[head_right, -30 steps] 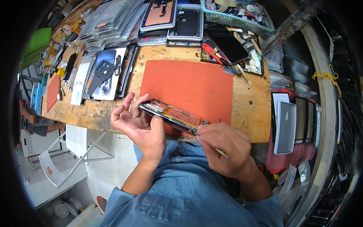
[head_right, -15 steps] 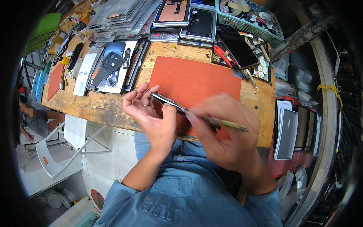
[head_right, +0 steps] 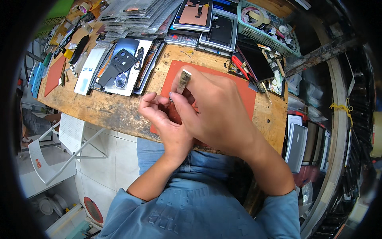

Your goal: The person disassembles a smartphone by prying open the back cover and removing internal components. They use a metal prying tool and a screwdriver to separate the casing and handle the battery and motherboard. The person places the removed parts on the workbench and continues to manipulate the phone frame.

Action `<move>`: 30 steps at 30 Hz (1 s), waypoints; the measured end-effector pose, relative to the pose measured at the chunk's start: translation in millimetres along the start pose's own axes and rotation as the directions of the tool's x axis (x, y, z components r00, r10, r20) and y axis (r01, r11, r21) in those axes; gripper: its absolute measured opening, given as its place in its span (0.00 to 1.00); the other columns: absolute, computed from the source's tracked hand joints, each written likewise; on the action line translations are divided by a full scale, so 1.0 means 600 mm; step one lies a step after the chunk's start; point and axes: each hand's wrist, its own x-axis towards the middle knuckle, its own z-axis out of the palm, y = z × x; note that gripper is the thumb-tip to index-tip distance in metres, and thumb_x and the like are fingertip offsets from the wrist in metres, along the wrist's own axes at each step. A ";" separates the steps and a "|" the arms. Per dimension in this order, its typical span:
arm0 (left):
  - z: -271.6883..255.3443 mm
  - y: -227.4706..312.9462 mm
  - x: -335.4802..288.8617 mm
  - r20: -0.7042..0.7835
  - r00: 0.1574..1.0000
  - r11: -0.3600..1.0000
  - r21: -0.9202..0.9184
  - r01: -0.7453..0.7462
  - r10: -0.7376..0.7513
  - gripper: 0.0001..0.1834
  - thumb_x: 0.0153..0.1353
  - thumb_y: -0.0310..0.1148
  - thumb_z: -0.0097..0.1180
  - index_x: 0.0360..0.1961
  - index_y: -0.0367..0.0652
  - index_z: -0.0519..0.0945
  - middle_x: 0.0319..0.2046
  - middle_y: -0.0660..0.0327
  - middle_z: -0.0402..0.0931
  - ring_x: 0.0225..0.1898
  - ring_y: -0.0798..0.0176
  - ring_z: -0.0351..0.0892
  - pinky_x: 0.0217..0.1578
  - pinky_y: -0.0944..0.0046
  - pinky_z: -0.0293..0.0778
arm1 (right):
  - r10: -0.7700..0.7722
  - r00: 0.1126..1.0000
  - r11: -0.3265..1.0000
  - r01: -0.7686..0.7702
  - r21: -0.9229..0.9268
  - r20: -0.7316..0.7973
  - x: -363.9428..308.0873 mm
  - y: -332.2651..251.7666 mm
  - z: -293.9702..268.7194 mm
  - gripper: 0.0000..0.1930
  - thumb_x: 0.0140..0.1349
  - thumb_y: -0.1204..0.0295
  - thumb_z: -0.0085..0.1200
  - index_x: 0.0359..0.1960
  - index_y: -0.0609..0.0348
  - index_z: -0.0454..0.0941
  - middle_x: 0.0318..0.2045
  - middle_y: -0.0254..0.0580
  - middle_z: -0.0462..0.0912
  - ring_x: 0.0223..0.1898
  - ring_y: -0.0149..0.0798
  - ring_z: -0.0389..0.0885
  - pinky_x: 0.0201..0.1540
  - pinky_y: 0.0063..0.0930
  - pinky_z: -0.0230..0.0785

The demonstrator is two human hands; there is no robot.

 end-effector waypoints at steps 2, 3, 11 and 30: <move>0.001 -0.002 0.001 0.008 1.000 0.999 0.026 -0.030 0.030 0.41 0.57 0.23 0.65 0.68 0.37 0.55 0.50 0.54 0.59 0.53 0.58 0.61 0.61 0.53 0.64 | 0.074 0.997 0.997 -0.075 0.036 0.023 0.005 0.005 0.006 0.04 0.63 0.84 0.66 0.37 0.67 0.82 0.30 0.40 0.87 0.28 0.31 0.88 0.31 0.24 0.78; 0.002 -0.003 0.002 0.011 0.999 0.998 0.040 -0.045 0.045 0.42 0.57 0.23 0.65 0.68 0.36 0.54 0.50 0.54 0.59 0.53 0.58 0.62 0.61 0.53 0.64 | 0.074 0.997 0.996 -0.075 0.048 0.034 0.010 0.006 0.005 0.05 0.63 0.84 0.66 0.36 0.66 0.82 0.30 0.40 0.87 0.28 0.32 0.88 0.32 0.25 0.78; 0.003 -0.007 0.009 0.008 0.994 0.993 0.046 -0.105 0.105 0.44 0.52 0.19 0.63 0.69 0.34 0.53 0.51 0.52 0.60 0.53 0.57 0.64 0.61 0.54 0.65 | -0.074 0.932 0.997 0.075 0.010 0.354 0.052 0.022 -0.033 0.07 0.56 0.86 0.62 0.33 0.64 0.81 0.27 0.53 0.84 0.32 0.58 0.85 0.35 0.42 0.77; 0.000 0.000 0.004 -0.018 0.996 0.991 0.102 -0.085 0.087 0.45 0.61 0.29 0.70 0.70 0.36 0.52 0.49 0.54 0.63 0.51 0.60 0.65 0.57 0.55 0.67 | -0.082 0.975 0.976 0.121 -0.183 0.208 0.029 -0.013 0.018 0.08 0.58 0.78 0.63 0.32 0.63 0.74 0.25 0.53 0.81 0.30 0.59 0.83 0.33 0.49 0.73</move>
